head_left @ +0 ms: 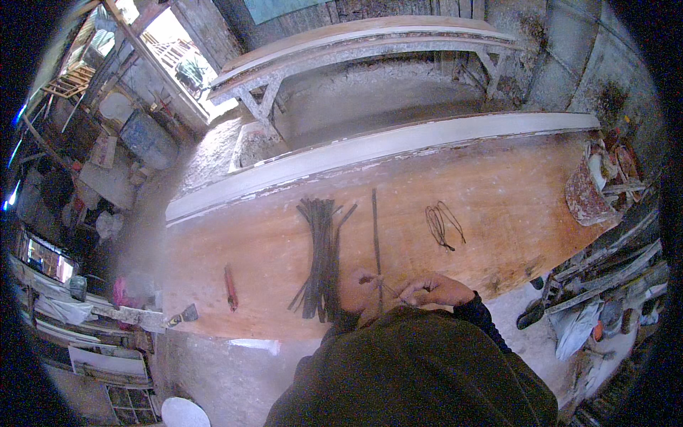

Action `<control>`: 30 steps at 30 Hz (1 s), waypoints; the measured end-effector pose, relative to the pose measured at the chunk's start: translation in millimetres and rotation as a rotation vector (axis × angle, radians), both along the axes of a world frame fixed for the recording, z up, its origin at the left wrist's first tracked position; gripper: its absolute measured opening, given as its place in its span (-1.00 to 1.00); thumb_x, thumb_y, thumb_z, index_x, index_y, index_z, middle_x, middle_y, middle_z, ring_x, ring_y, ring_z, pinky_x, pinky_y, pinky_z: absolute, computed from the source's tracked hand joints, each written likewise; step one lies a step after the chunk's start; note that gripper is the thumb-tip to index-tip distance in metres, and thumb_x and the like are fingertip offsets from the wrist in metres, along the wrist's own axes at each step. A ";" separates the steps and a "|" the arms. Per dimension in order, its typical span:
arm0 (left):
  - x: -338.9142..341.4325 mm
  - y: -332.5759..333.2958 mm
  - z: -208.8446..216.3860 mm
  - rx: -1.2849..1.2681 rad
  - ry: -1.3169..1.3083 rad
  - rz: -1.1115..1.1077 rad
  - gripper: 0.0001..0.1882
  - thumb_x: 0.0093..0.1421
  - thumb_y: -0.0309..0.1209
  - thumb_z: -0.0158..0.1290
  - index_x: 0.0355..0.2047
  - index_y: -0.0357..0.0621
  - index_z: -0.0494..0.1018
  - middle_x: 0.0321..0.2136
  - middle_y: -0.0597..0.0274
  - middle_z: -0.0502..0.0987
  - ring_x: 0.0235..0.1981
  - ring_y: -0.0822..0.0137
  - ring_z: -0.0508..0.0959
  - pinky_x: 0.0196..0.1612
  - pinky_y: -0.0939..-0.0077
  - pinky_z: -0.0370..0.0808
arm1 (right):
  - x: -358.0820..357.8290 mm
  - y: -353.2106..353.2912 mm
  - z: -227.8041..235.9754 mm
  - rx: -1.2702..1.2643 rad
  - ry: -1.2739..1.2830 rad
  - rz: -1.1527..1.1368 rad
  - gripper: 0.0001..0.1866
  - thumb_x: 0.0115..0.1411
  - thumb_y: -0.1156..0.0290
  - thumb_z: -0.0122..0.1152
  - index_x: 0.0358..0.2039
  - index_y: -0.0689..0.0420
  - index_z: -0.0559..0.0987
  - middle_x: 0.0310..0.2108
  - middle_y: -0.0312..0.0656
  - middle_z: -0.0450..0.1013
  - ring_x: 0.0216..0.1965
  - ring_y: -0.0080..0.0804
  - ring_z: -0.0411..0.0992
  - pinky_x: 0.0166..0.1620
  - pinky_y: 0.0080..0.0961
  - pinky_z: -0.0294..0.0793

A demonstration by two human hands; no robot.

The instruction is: The person weaves thin dark strips on a wooden workbench, repeatedly interlacing them by hand to form a small woven piece. The person picks up strips, bends them, and threads them through the existing weave, gradually building the structure.

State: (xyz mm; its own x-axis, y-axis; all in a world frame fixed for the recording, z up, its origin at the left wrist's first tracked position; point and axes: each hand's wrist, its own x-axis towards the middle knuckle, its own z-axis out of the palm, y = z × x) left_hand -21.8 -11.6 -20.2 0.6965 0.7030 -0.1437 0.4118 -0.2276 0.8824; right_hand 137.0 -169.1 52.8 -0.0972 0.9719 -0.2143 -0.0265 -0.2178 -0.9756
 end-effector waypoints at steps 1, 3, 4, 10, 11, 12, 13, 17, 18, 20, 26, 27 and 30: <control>-0.7 1.8 -3.3 -0.044 -0.031 -0.047 -0.75 -0.04 -0.25 0.12 -0.53 -0.22 0.47 -0.57 0.21 0.48 -0.50 0.38 0.46 -0.41 0.53 0.38 | -0.1 0.3 2.7 0.015 -0.002 -0.011 -0.76 -0.02 0.36 0.17 -0.30 0.14 0.53 -0.19 -0.21 0.41 -0.04 -0.35 0.27 0.03 -0.42 0.18; -1.4 6.8 -9.4 -0.129 -0.091 -0.144 -0.75 -0.04 -0.26 0.11 -0.54 -0.22 0.48 -0.56 0.20 0.48 -0.49 0.36 0.47 -0.41 0.51 0.38 | -0.2 0.7 6.4 0.048 -0.005 -0.036 -0.79 -0.06 0.37 0.21 -0.36 0.13 0.55 -0.25 -0.22 0.44 -0.04 -0.35 0.28 0.03 -0.41 0.18; -1.8 6.9 -11.3 -0.071 -0.097 -0.147 -0.76 -0.04 -0.27 0.11 -0.54 -0.22 0.48 -0.55 0.19 0.48 -0.48 0.35 0.47 -0.41 0.50 0.38 | 0.2 0.8 4.8 0.056 -0.008 -0.048 -0.80 -0.07 0.37 0.23 -0.39 0.14 0.55 -0.27 -0.22 0.45 -0.05 -0.34 0.28 0.03 -0.40 0.18; 0.8 -4.4 17.3 0.069 0.038 -0.098 -0.78 -0.05 -0.28 0.10 -0.53 -0.20 0.49 -0.53 0.16 0.48 -0.46 0.31 0.46 -0.38 0.45 0.39 | -1.4 1.2 7.5 0.022 0.029 -0.136 -0.86 -0.12 0.42 0.27 -0.51 0.15 0.54 -0.35 -0.21 0.46 -0.12 -0.33 0.33 0.00 -0.39 0.21; 2.2 -6.6 28.9 0.088 0.064 -0.096 -0.78 -0.05 -0.28 0.10 -0.52 -0.19 0.49 -0.53 0.16 0.48 -0.46 0.30 0.46 -0.38 0.45 0.39 | -0.6 1.7 3.9 0.038 0.016 -0.137 -0.87 -0.13 0.43 0.27 -0.52 0.16 0.53 -0.37 -0.21 0.46 -0.15 -0.34 0.35 -0.01 -0.40 0.22; 3.0 -7.7 34.5 0.108 0.090 -0.094 -0.79 -0.05 -0.28 0.10 -0.52 -0.19 0.49 -0.52 0.15 0.48 -0.47 0.29 0.47 -0.37 0.45 0.39 | -0.1 1.9 1.9 0.055 0.004 -0.138 -0.87 -0.13 0.44 0.27 -0.53 0.16 0.53 -0.38 -0.20 0.46 -0.17 -0.35 0.36 -0.03 -0.40 0.24; 3.1 -7.7 29.6 0.056 0.097 -0.100 -0.78 -0.05 -0.27 0.10 -0.52 -0.19 0.49 -0.52 0.15 0.48 -0.46 0.27 0.47 -0.37 0.44 0.39 | -0.6 2.0 2.3 0.043 0.019 -0.178 -0.88 -0.13 0.44 0.27 -0.55 0.17 0.51 -0.41 -0.21 0.46 -0.20 -0.37 0.37 -0.06 -0.42 0.26; 1.1 -6.4 13.4 0.042 0.087 -0.137 -0.78 -0.04 -0.27 0.10 -0.53 -0.19 0.50 -0.52 0.15 0.47 -0.45 0.27 0.47 -0.35 0.43 0.39 | -4.2 4.3 -1.1 -0.006 0.063 -0.363 -0.86 -0.14 0.48 0.27 -0.62 0.18 0.45 -0.51 -0.25 0.42 -0.31 -0.46 0.38 -0.21 -0.53 0.33; 1.1 -6.0 12.3 0.088 0.075 -0.153 -0.78 -0.04 -0.27 0.09 -0.54 -0.18 0.50 -0.53 0.15 0.47 -0.44 0.28 0.47 -0.35 0.44 0.38 | -4.3 4.4 -4.9 -0.017 0.069 -0.421 -0.85 -0.15 0.49 0.26 -0.63 0.18 0.44 -0.53 -0.26 0.40 -0.34 -0.48 0.38 -0.24 -0.56 0.35; -0.2 -3.5 7.1 0.046 0.066 -0.210 -0.80 -0.03 -0.29 0.08 -0.50 -0.17 0.50 -0.51 0.17 0.47 -0.42 0.31 0.46 -0.32 0.45 0.38 | -1.5 4.9 -10.4 -0.022 -0.067 -0.457 -0.85 -0.14 0.49 0.25 -0.63 0.19 0.43 -0.53 -0.28 0.39 -0.40 -0.51 0.36 -0.30 -0.59 0.34; 1.9 -2.8 -33.9 -0.078 0.004 -0.467 -0.83 0.02 -0.35 0.04 -0.41 -0.15 0.47 -0.46 0.20 0.46 -0.36 0.35 0.44 -0.26 0.48 0.36 | 2.8 5.9 -32.6 0.066 -0.402 -0.633 -0.89 -0.09 0.46 0.19 -0.59 0.18 0.45 -0.55 -0.27 0.38 -0.49 -0.54 0.30 -0.37 -0.58 0.31; 3.4 -3.4 -33.9 -0.071 0.029 -0.521 -0.84 0.02 -0.36 0.04 -0.40 -0.15 0.47 -0.46 0.21 0.46 -0.36 0.35 0.44 -0.25 0.48 0.36 | 2.2 6.7 -31.5 0.082 -0.408 -0.657 -0.90 -0.08 0.44 0.18 -0.56 0.18 0.47 -0.56 -0.27 0.37 -0.50 -0.53 0.30 -0.37 -0.58 0.31; 5.8 -17.5 -42.1 -0.345 -0.079 -0.436 -0.85 0.01 -0.35 0.06 -0.46 -0.17 0.46 -0.48 0.24 0.44 -0.37 0.36 0.43 -0.27 0.50 0.35 | -0.8 10.0 -24.6 0.110 -0.534 -0.698 -0.85 -0.07 0.41 0.17 -0.43 0.15 0.52 -0.54 -0.22 0.39 -0.48 -0.45 0.33 -0.35 -0.55 0.33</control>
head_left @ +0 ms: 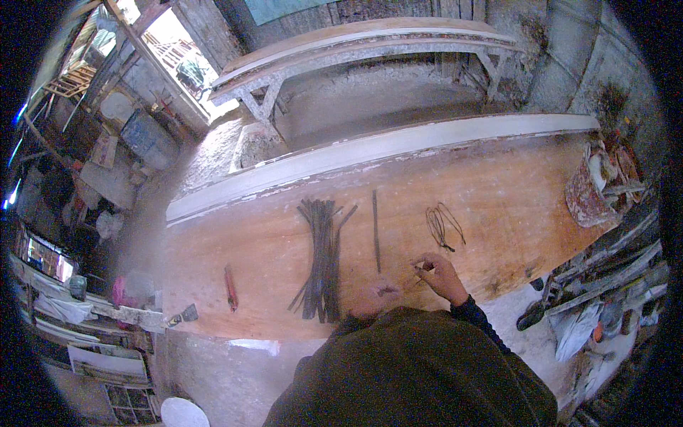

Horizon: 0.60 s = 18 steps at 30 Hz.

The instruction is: The person weaves thin dark strips on a wooden workbench, repeatedly interlacing them by hand to form a small woven piece. The person picks up strips, bends them, and threads them through the existing weave, gradually building the structure.

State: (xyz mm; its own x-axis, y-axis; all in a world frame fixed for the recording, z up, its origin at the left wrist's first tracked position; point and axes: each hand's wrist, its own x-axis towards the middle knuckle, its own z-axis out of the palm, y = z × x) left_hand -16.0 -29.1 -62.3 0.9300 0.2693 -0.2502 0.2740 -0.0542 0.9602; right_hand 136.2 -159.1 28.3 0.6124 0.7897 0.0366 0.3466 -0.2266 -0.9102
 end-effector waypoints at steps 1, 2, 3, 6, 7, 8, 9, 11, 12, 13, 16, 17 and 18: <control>-1.3 0.8 -1.1 0.030 -0.074 -0.014 -0.85 0.01 -0.35 0.07 -0.46 -0.17 0.47 -0.48 0.24 0.44 -0.37 0.36 0.42 -0.26 0.50 0.35 | 0.5 -0.4 -2.9 -0.018 -0.032 0.011 -0.83 -0.06 0.40 0.16 -0.40 0.14 0.53 -0.52 -0.21 0.40 -0.47 -0.43 0.34 -0.34 -0.55 0.34; 0.5 1.0 17.3 0.060 -0.148 -0.033 -0.84 0.00 -0.35 0.08 -0.46 -0.17 0.47 -0.47 0.25 0.43 -0.37 0.37 0.42 -0.26 0.51 0.34 | 2.3 -2.2 -8.6 -0.035 -0.062 0.017 -0.81 -0.06 0.39 0.16 -0.38 0.13 0.53 -0.51 -0.20 0.41 -0.45 -0.41 0.35 -0.33 -0.54 0.34; 0.9 1.1 27.7 0.090 -0.223 -0.046 -0.84 0.00 -0.34 0.09 -0.47 -0.18 0.47 -0.47 0.26 0.43 -0.36 0.37 0.42 -0.26 0.51 0.34 | 2.8 -2.3 -10.3 -0.052 -0.094 0.030 -0.79 -0.06 0.38 0.16 -0.35 0.11 0.54 -0.49 -0.19 0.42 -0.43 -0.38 0.36 -0.32 -0.53 0.35; -1.6 -1.7 15.7 -0.038 -0.073 0.016 -0.83 -0.01 -0.34 0.10 -0.47 -0.18 0.47 -0.46 0.26 0.44 -0.36 0.38 0.42 -0.24 0.52 0.34 | 1.3 -1.7 8.6 -0.102 0.021 0.066 -0.82 -0.07 0.39 0.16 -0.40 0.13 0.55 -0.46 -0.17 0.44 -0.40 -0.37 0.39 -0.29 -0.52 0.36; -2.4 -1.9 10.0 -0.018 -0.086 0.042 -0.83 -0.01 -0.34 0.10 -0.47 -0.18 0.47 -0.46 0.26 0.44 -0.36 0.38 0.42 -0.24 0.52 0.34 | 1.3 -1.8 8.5 -0.111 0.017 0.072 -0.83 -0.07 0.39 0.16 -0.42 0.13 0.55 -0.46 -0.17 0.44 -0.40 -0.37 0.39 -0.29 -0.51 0.35; -2.2 -2.1 7.1 0.002 -0.099 0.065 -0.83 -0.01 -0.34 0.11 -0.47 -0.18 0.47 -0.45 0.27 0.44 -0.36 0.39 0.42 -0.24 0.52 0.34 | 1.8 -2.8 8.3 -0.121 0.013 0.075 -0.84 -0.07 0.39 0.16 -0.43 0.13 0.56 -0.46 -0.17 0.44 -0.40 -0.36 0.39 -0.29 -0.51 0.35; -2.3 -2.0 4.3 0.022 -0.113 0.089 -0.83 -0.01 -0.34 0.11 -0.46 -0.18 0.47 -0.45 0.27 0.43 -0.36 0.39 0.42 -0.25 0.52 0.34 | 2.2 -3.5 7.9 -0.131 0.009 0.079 -0.85 -0.07 0.39 0.16 -0.45 0.13 0.56 -0.46 -0.17 0.44 -0.40 -0.36 0.40 -0.29 -0.51 0.35; -2.8 -0.1 5.3 -0.071 -0.074 0.074 -0.83 -0.01 -0.34 0.11 -0.47 -0.18 0.47 -0.45 0.27 0.42 -0.36 0.39 0.42 -0.25 0.52 0.34 | 3.0 -3.7 3.9 -0.115 0.010 0.075 -0.86 -0.08 0.39 0.17 -0.46 0.14 0.56 -0.47 -0.17 0.44 -0.41 -0.36 0.40 -0.29 -0.51 0.35; -2.7 1.3 9.0 -0.117 -0.055 0.066 -0.83 -0.01 -0.34 0.11 -0.47 -0.18 0.47 -0.45 0.28 0.42 -0.36 0.39 0.41 -0.25 0.53 0.34 | 3.4 -3.7 1.9 -0.107 0.010 0.072 -0.86 -0.08 0.39 0.17 -0.47 0.14 0.56 -0.48 -0.17 0.44 -0.41 -0.36 0.40 -0.29 -0.51 0.35; -3.4 2.2 13.1 -0.073 -0.079 0.060 -0.84 -0.01 -0.34 0.11 -0.47 -0.17 0.47 -0.45 0.28 0.42 -0.36 0.40 0.41 -0.26 0.53 0.34 | 3.8 -3.7 1.0 -0.101 -0.004 0.069 -0.86 -0.08 0.39 0.17 -0.48 0.15 0.55 -0.48 -0.17 0.44 -0.42 -0.36 0.40 -0.30 -0.51 0.35; -3.6 1.7 29.0 0.024 -0.144 0.039 -0.84 0.00 -0.34 0.11 -0.47 -0.16 0.47 -0.46 0.27 0.42 -0.36 0.41 0.41 -0.26 0.54 0.33 | 4.3 -3.0 -0.3 -0.109 -0.016 0.050 -0.85 -0.08 0.38 0.18 -0.50 0.18 0.54 -0.50 -0.17 0.44 -0.43 -0.37 0.40 -0.30 -0.52 0.35; -2.4 1.8 24.9 0.037 -0.163 0.031 -0.84 0.00 -0.34 0.11 -0.47 -0.16 0.47 -0.47 0.27 0.42 -0.36 0.42 0.40 -0.26 0.55 0.33 | 4.3 -2.0 -0.5 -0.127 0.000 0.038 -0.84 -0.07 0.37 0.19 -0.51 0.20 0.53 -0.50 -0.17 0.43 -0.43 -0.38 0.40 -0.31 -0.53 0.35; -2.0 1.8 21.7 0.049 -0.182 0.022 -0.85 0.00 -0.35 0.11 -0.47 -0.16 0.47 -0.47 0.27 0.42 -0.35 0.42 0.40 -0.26 0.55 0.33 | 4.4 -1.2 -1.0 -0.145 0.016 0.025 -0.84 -0.07 0.37 0.19 -0.51 0.21 0.53 -0.51 -0.17 0.43 -0.44 -0.38 0.40 -0.31 -0.53 0.35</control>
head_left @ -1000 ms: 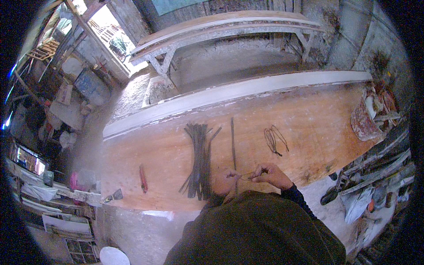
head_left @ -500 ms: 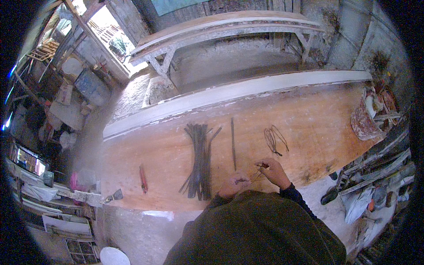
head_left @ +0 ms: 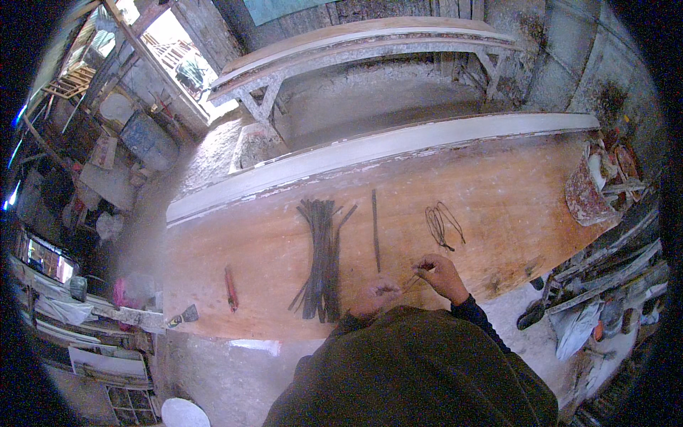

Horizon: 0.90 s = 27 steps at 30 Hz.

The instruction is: The person weaves thin dark strips on a wooden workbench, repeatedly interlacing them by hand to form a small woven piece. The person picks up strips, bends them, and threads them through the existing weave, gradually building the structure.

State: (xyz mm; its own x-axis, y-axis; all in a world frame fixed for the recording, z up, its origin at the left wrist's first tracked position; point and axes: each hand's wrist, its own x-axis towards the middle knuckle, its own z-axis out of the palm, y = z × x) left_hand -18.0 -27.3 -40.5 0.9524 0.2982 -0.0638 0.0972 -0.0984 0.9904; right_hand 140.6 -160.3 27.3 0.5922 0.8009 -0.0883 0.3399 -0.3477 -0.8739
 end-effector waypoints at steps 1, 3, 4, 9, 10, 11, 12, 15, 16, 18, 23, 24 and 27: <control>-0.8 0.2 -3.0 0.011 -0.017 0.001 -0.85 0.00 -0.35 0.11 -0.47 -0.16 0.47 -0.47 0.28 0.42 -0.36 0.43 0.40 -0.26 0.56 0.33 | 0.3 0.4 -2.7 0.005 0.003 -0.011 -0.83 -0.07 0.37 0.19 -0.51 0.21 0.52 -0.51 -0.18 0.43 -0.44 -0.38 0.40 -0.31 -0.53 0.35; -0.2 -0.1 -0.4 0.031 -0.050 -0.006 -0.85 0.00 -0.35 0.11 -0.47 -0.16 0.47 -0.48 0.28 0.43 -0.38 0.44 0.41 -0.28 0.57 0.33 | 1.6 -1.1 -13.4 0.016 0.010 -0.040 -0.82 -0.06 0.36 0.19 -0.52 0.23 0.52 -0.52 -0.18 0.43 -0.45 -0.39 0.39 -0.32 -0.54 0.35; -0.3 -1.2 1.3 -0.015 0.021 0.012 -0.85 0.00 -0.35 0.11 -0.47 -0.16 0.46 -0.48 0.29 0.43 -0.39 0.45 0.41 -0.28 0.57 0.33 | 2.8 -2.0 -19.2 0.020 -0.013 -0.033 -0.82 -0.06 0.36 0.19 -0.52 0.23 0.52 -0.53 -0.18 0.42 -0.45 -0.39 0.39 -0.32 -0.54 0.35; -1.2 -3.8 -9.2 -0.163 0.047 0.047 -0.85 0.00 -0.36 0.12 -0.48 -0.17 0.46 -0.49 0.33 0.45 -0.42 0.48 0.42 -0.31 0.60 0.35 | 2.4 -1.7 -16.5 0.011 -0.004 -0.025 -0.82 -0.06 0.37 0.18 -0.52 0.23 0.51 -0.53 -0.18 0.42 -0.45 -0.39 0.39 -0.33 -0.54 0.34; -2.4 -3.3 -12.4 -0.174 0.057 0.045 -0.85 0.00 -0.36 0.11 -0.48 -0.17 0.46 -0.49 0.34 0.45 -0.42 0.49 0.42 -0.31 0.59 0.35 | 1.6 -1.5 -14.3 0.030 0.006 -0.015 -0.82 -0.06 0.36 0.18 -0.52 0.22 0.51 -0.53 -0.18 0.42 -0.45 -0.39 0.39 -0.33 -0.54 0.34; -2.3 -3.2 -7.1 -0.187 0.066 0.041 -0.86 0.00 -0.36 0.11 -0.48 -0.16 0.46 -0.49 0.34 0.45 -0.41 0.49 0.42 -0.31 0.59 0.34 | 1.0 -1.7 -12.4 0.050 0.016 -0.007 -0.82 -0.06 0.36 0.18 -0.52 0.22 0.51 -0.53 -0.17 0.42 -0.45 -0.39 0.39 -0.33 -0.53 0.34; -2.5 -3.0 -4.0 -0.199 0.076 0.037 -0.86 0.01 -0.35 0.10 -0.48 -0.16 0.47 -0.49 0.35 0.44 -0.41 0.49 0.42 -0.30 0.59 0.34 | 0.5 -1.9 -10.2 0.069 0.026 0.002 -0.82 -0.06 0.36 0.18 -0.52 0.22 0.51 -0.53 -0.17 0.42 -0.45 -0.38 0.39 -0.33 -0.53 0.34; -3.8 -2.5 -3.4 -0.210 0.187 0.033 -0.86 0.03 -0.35 0.08 -0.48 -0.15 0.47 -0.49 0.35 0.45 -0.41 0.50 0.41 -0.30 0.58 0.34 | -0.3 -1.5 0.2 -0.007 -0.012 0.011 -0.81 -0.06 0.34 0.18 -0.53 0.22 0.51 -0.53 -0.16 0.42 -0.44 -0.36 0.39 -0.33 -0.50 0.33; -3.8 -2.2 -3.7 -0.195 0.167 0.028 -0.86 0.03 -0.34 0.08 -0.48 -0.15 0.47 -0.49 0.35 0.45 -0.41 0.50 0.41 -0.29 0.58 0.34 | 0.1 -1.4 -3.4 0.002 -0.018 0.007 -0.81 -0.06 0.33 0.18 -0.53 0.21 0.51 -0.53 -0.16 0.42 -0.44 -0.36 0.39 -0.33 -0.50 0.33; -3.1 -1.9 -3.9 -0.167 0.128 0.016 -0.85 0.04 -0.34 0.07 -0.47 -0.15 0.47 -0.49 0.35 0.45 -0.41 0.50 0.41 -0.28 0.58 0.33 | 0.7 -2.1 -12.1 0.017 -0.029 -0.003 -0.81 -0.06 0.32 0.18 -0.54 0.21 0.52 -0.53 -0.15 0.42 -0.44 -0.35 0.39 -0.34 -0.49 0.33; -2.9 -2.0 9.0 -0.092 0.137 0.028 -0.85 0.03 -0.34 0.07 -0.46 -0.16 0.46 -0.48 0.35 0.45 -0.41 0.50 0.40 -0.27 0.59 0.33 | 1.2 -2.7 -10.2 -0.033 -0.002 0.002 -0.84 -0.07 0.36 0.17 -0.52 0.19 0.53 -0.52 -0.15 0.43 -0.43 -0.35 0.40 -0.32 -0.50 0.32; -3.3 -2.4 10.8 -0.119 0.167 0.034 -0.85 0.04 -0.34 0.07 -0.46 -0.16 0.46 -0.48 0.35 0.45 -0.41 0.50 0.40 -0.27 0.59 0.33 | 1.2 -2.6 -10.7 -0.046 0.001 0.000 -0.85 -0.07 0.37 0.17 -0.52 0.19 0.53 -0.51 -0.16 0.43 -0.42 -0.35 0.40 -0.32 -0.50 0.32; -2.1 -1.3 0.3 -0.174 0.087 0.006 -0.85 0.03 -0.34 0.07 -0.46 -0.16 0.46 -0.48 0.35 0.45 -0.40 0.51 0.41 -0.28 0.60 0.33 | 1.5 -2.0 -13.6 -0.051 0.005 0.003 -0.86 -0.09 0.39 0.17 -0.51 0.18 0.54 -0.50 -0.16 0.44 -0.41 -0.36 0.41 -0.30 -0.51 0.33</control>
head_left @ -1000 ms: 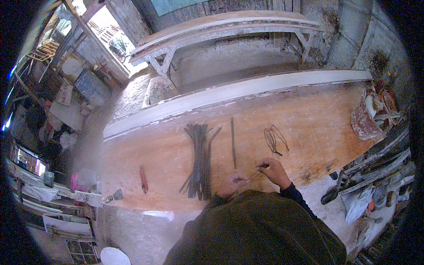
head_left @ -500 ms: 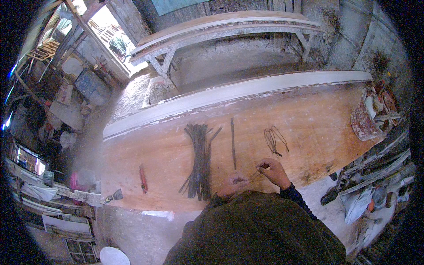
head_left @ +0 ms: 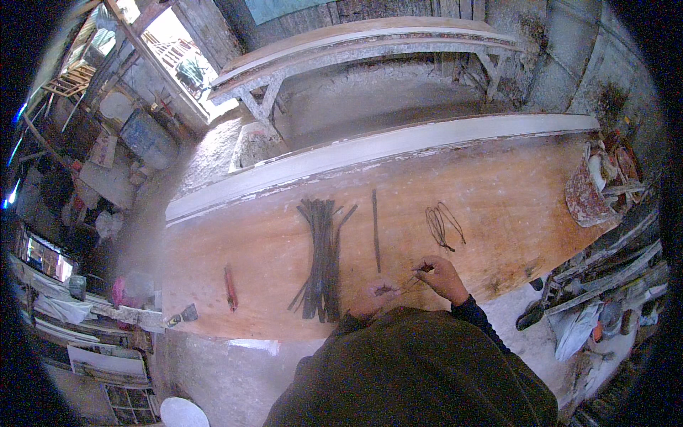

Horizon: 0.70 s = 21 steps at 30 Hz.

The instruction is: The person weaves thin dark strips on a wooden workbench, repeatedly interlacing them by hand to form a small woven piece. The person picks up strips, bends them, and threads them through the existing weave, gradually building the structure.

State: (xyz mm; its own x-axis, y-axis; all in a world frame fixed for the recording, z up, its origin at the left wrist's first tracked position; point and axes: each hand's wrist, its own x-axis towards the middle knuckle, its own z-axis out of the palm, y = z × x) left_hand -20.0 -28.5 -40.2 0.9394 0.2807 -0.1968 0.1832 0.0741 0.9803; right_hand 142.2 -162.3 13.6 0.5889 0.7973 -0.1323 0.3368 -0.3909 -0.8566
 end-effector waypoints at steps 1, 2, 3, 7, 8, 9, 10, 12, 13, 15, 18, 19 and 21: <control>-0.6 0.4 -3.3 0.008 0.013 0.003 -0.85 0.03 -0.34 0.08 -0.45 -0.16 0.47 -0.48 0.35 0.45 -0.40 0.51 0.41 -0.29 0.60 0.33 | -0.3 -0.2 1.3 0.011 0.009 0.000 -0.86 -0.09 0.39 0.17 -0.50 0.17 0.54 -0.50 -0.16 0.44 -0.41 -0.36 0.41 -0.29 -0.51 0.33; -0.8 0.6 -3.8 0.016 0.027 0.007 -0.85 0.03 -0.34 0.08 -0.45 -0.16 0.47 -0.48 0.35 0.46 -0.41 0.51 0.41 -0.29 0.60 0.33 | -0.8 -0.3 3.4 0.022 0.017 0.002 -0.86 -0.09 0.39 0.17 -0.50 0.17 0.54 -0.50 -0.16 0.44 -0.41 -0.36 0.41 -0.29 -0.50 0.33; -1.0 0.7 -4.2 0.023 0.040 0.010 -0.85 0.03 -0.34 0.08 -0.45 -0.16 0.47 -0.48 0.35 0.46 -0.41 0.51 0.41 -0.30 0.60 0.33 | -1.1 -0.3 4.6 0.033 0.025 0.003 -0.86 -0.09 0.39 0.17 -0.50 0.17 0.55 -0.50 -0.16 0.44 -0.41 -0.36 0.41 -0.29 -0.50 0.33; -1.4 -0.4 -3.3 0.026 0.099 0.036 -0.85 0.03 -0.34 0.08 -0.45 -0.16 0.47 -0.50 0.35 0.46 -0.43 0.51 0.41 -0.32 0.60 0.34 | -0.8 -0.9 0.6 0.013 -0.014 0.006 -0.85 -0.10 0.39 0.18 -0.49 0.16 0.55 -0.50 -0.15 0.44 -0.40 -0.33 0.40 -0.28 -0.49 0.34; -1.3 -0.2 -4.5 0.020 0.093 0.037 -0.85 0.03 -0.34 0.08 -0.45 -0.16 0.47 -0.50 0.35 0.46 -0.43 0.51 0.41 -0.32 0.60 0.34 | -0.7 -0.9 1.4 -0.007 -0.027 0.014 -0.85 -0.11 0.39 0.18 -0.49 0.15 0.55 -0.49 -0.15 0.44 -0.39 -0.31 0.40 -0.28 -0.48 0.34; -1.4 -0.1 -5.5 0.014 0.086 0.039 -0.85 0.03 -0.34 0.08 -0.45 -0.16 0.47 -0.50 0.36 0.46 -0.43 0.51 0.41 -0.32 0.60 0.35 | -0.6 -0.8 1.9 -0.027 -0.041 0.023 -0.85 -0.11 0.39 0.18 -0.48 0.15 0.55 -0.49 -0.14 0.44 -0.39 -0.30 0.40 -0.28 -0.48 0.34; -1.7 -0.2 -6.2 0.008 0.075 0.043 -0.84 0.03 -0.34 0.08 -0.45 -0.16 0.47 -0.50 0.36 0.46 -0.43 0.51 0.41 -0.33 0.60 0.35 | -0.4 -0.9 0.5 -0.012 -0.085 0.019 -0.85 -0.12 0.38 0.18 -0.50 0.15 0.55 -0.50 -0.15 0.43 -0.39 -0.30 0.39 -0.29 -0.47 0.34; -1.7 -1.3 -1.7 -0.004 0.052 0.051 -0.84 0.02 -0.33 0.09 -0.45 -0.17 0.47 -0.51 0.37 0.46 -0.44 0.51 0.41 -0.33 0.60 0.34 | 0.2 -1.7 -6.7 0.018 -0.175 0.011 -0.85 -0.13 0.37 0.20 -0.53 0.16 0.54 -0.51 -0.15 0.41 -0.40 -0.28 0.38 -0.31 -0.45 0.34; -2.1 -0.5 1.4 0.038 0.057 0.031 -0.84 0.02 -0.33 0.09 -0.45 -0.17 0.47 -0.51 0.36 0.46 -0.44 0.51 0.41 -0.33 0.59 0.34 | 1.6 -1.9 -11.7 0.028 -0.214 0.010 -0.85 -0.13 0.36 0.20 -0.55 0.16 0.53 -0.52 -0.15 0.39 -0.40 -0.28 0.37 -0.32 -0.45 0.33; -1.9 2.1 15.6 0.123 0.068 -0.010 -0.83 0.02 -0.33 0.09 -0.45 -0.17 0.46 -0.52 0.35 0.45 -0.44 0.50 0.41 -0.34 0.59 0.34 | 3.5 -1.2 -16.7 0.047 -0.293 0.007 -0.84 -0.15 0.35 0.22 -0.58 0.17 0.51 -0.54 -0.15 0.36 -0.42 -0.27 0.36 -0.35 -0.43 0.33; -4.0 -1.9 7.4 -0.050 0.032 0.020 -0.80 0.02 -0.28 0.08 -0.45 -0.16 0.46 -0.52 0.32 0.44 -0.46 0.48 0.41 -0.34 0.59 0.34 | 0.9 -2.3 -2.5 0.051 -0.342 0.014 -0.80 -0.17 0.32 0.24 -0.63 0.18 0.48 -0.57 -0.13 0.33 -0.45 -0.25 0.35 -0.37 -0.42 0.31; -5.0 -0.4 5.9 0.070 0.070 -0.034 -0.79 0.02 -0.27 0.07 -0.45 -0.16 0.45 -0.53 0.31 0.44 -0.45 0.46 0.41 -0.33 0.58 0.34 | 0.0 -1.1 -1.8 0.048 -0.349 -0.010 -0.80 -0.17 0.32 0.24 -0.63 0.18 0.47 -0.57 -0.13 0.34 -0.46 -0.24 0.35 -0.38 -0.42 0.31; -1.9 2.7 24.1 0.302 0.145 -0.147 -0.77 0.03 -0.24 0.05 -0.46 -0.16 0.44 -0.53 0.27 0.42 -0.44 0.42 0.42 -0.31 0.56 0.34 | -1.0 0.1 -0.1 0.035 -0.364 -0.063 -0.79 -0.18 0.32 0.25 -0.64 0.17 0.46 -0.57 -0.13 0.34 -0.47 -0.23 0.35 -0.39 -0.42 0.31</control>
